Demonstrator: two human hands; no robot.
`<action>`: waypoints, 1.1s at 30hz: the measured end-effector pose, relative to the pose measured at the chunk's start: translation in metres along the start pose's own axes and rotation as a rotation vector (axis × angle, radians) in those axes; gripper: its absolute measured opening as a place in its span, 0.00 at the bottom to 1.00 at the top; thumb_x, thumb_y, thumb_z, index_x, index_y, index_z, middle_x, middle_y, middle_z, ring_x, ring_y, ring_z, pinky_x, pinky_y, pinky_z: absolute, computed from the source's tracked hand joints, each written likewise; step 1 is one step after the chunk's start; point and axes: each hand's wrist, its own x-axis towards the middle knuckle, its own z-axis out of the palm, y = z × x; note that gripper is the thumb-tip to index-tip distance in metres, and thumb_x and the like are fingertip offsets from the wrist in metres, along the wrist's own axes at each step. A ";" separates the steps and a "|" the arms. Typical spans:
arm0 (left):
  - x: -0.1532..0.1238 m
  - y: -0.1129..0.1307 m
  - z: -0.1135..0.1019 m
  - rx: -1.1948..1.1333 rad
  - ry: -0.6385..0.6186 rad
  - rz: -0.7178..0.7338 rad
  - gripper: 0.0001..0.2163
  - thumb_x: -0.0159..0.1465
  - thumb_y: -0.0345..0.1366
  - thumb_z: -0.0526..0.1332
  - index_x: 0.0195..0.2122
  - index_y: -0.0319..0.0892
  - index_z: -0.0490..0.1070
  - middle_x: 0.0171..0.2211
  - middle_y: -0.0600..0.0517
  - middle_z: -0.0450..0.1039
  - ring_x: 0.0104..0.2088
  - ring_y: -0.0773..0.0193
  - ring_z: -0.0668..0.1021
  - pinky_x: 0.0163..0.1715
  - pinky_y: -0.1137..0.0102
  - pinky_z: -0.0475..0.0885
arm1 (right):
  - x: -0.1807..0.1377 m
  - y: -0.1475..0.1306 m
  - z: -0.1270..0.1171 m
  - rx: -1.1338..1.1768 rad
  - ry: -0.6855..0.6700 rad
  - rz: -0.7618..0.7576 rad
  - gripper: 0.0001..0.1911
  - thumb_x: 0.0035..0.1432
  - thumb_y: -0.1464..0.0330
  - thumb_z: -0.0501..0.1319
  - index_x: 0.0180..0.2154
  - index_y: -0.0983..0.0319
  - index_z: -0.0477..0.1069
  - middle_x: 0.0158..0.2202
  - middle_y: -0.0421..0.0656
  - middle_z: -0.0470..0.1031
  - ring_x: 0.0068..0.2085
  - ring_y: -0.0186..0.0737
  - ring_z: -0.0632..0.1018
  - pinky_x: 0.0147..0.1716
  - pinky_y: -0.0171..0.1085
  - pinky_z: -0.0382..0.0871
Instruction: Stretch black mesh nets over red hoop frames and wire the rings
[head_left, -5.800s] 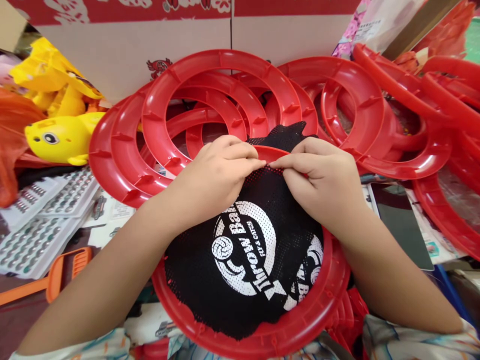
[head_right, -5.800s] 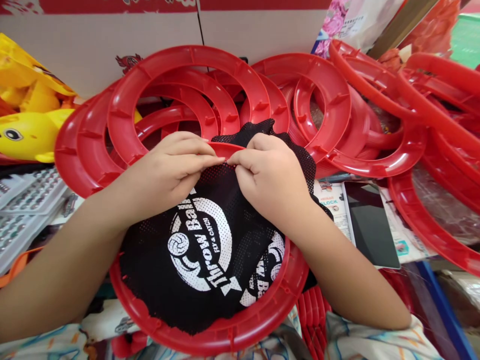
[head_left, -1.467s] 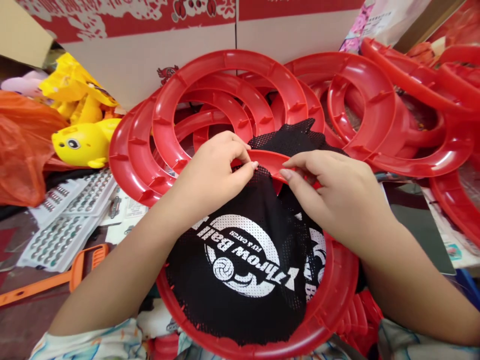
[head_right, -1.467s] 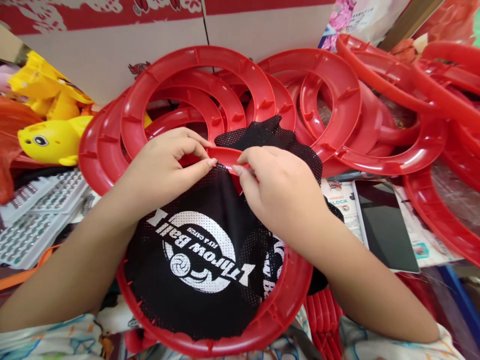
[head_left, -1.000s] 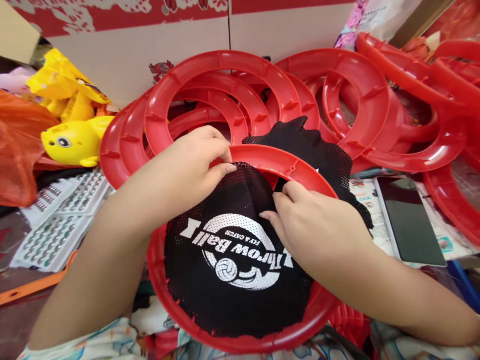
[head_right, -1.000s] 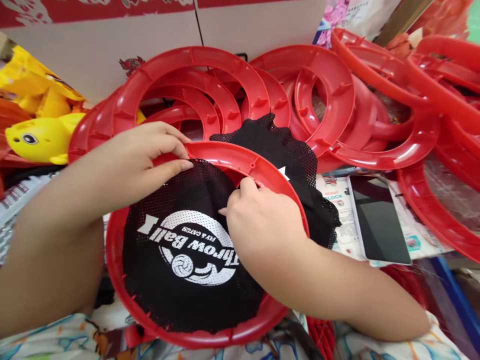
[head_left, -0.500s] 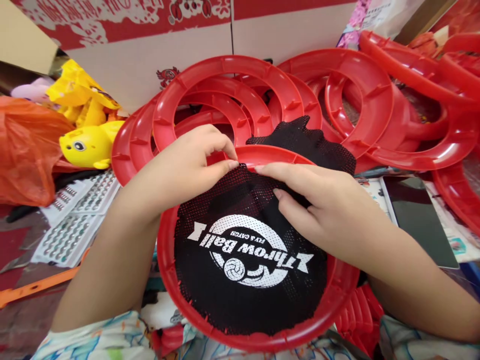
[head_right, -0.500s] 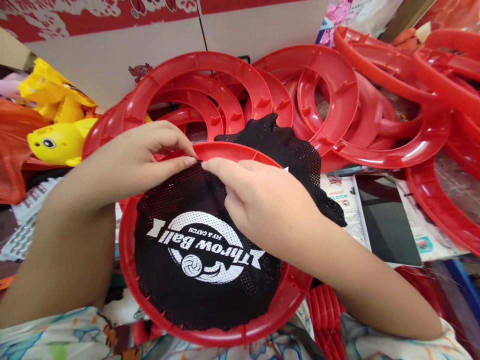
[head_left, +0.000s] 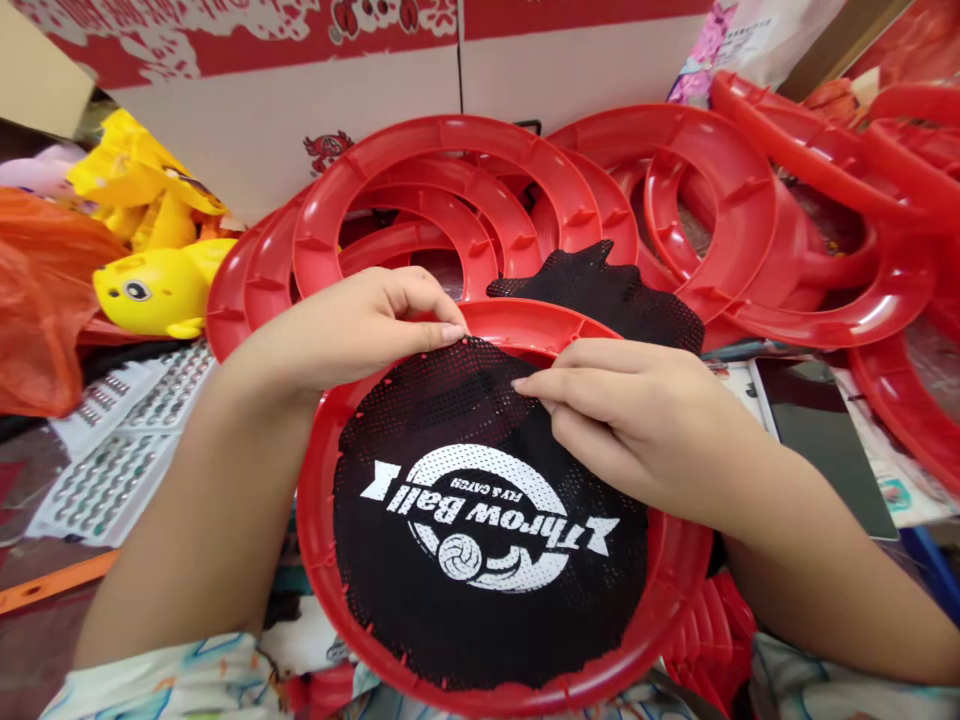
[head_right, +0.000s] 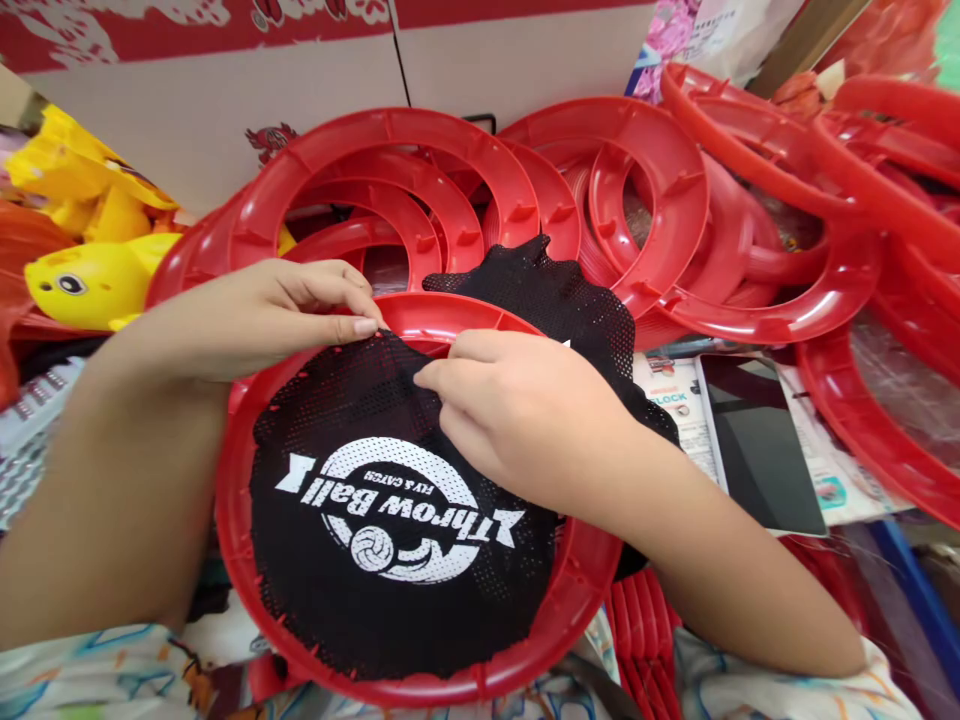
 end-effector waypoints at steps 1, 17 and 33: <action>0.000 0.001 0.002 0.048 0.022 -0.001 0.08 0.59 0.39 0.59 0.30 0.44 0.76 0.34 0.52 0.73 0.36 0.63 0.75 0.41 0.66 0.71 | 0.000 0.001 0.000 0.001 -0.004 -0.001 0.17 0.64 0.73 0.51 0.44 0.66 0.78 0.35 0.46 0.78 0.34 0.35 0.77 0.35 0.34 0.70; -0.004 0.016 0.016 0.082 0.154 0.104 0.06 0.56 0.39 0.67 0.34 0.44 0.77 0.45 0.52 0.74 0.48 0.59 0.76 0.50 0.65 0.70 | 0.005 0.009 0.006 -0.123 0.114 -0.131 0.16 0.65 0.73 0.51 0.41 0.65 0.79 0.37 0.46 0.76 0.38 0.38 0.75 0.40 0.38 0.71; 0.006 0.010 0.031 0.134 0.287 0.067 0.08 0.61 0.39 0.61 0.29 0.41 0.71 0.37 0.49 0.71 0.40 0.60 0.75 0.47 0.61 0.70 | 0.009 0.016 0.010 -0.430 0.098 -0.115 0.17 0.66 0.71 0.49 0.43 0.66 0.77 0.35 0.48 0.75 0.34 0.41 0.69 0.39 0.43 0.68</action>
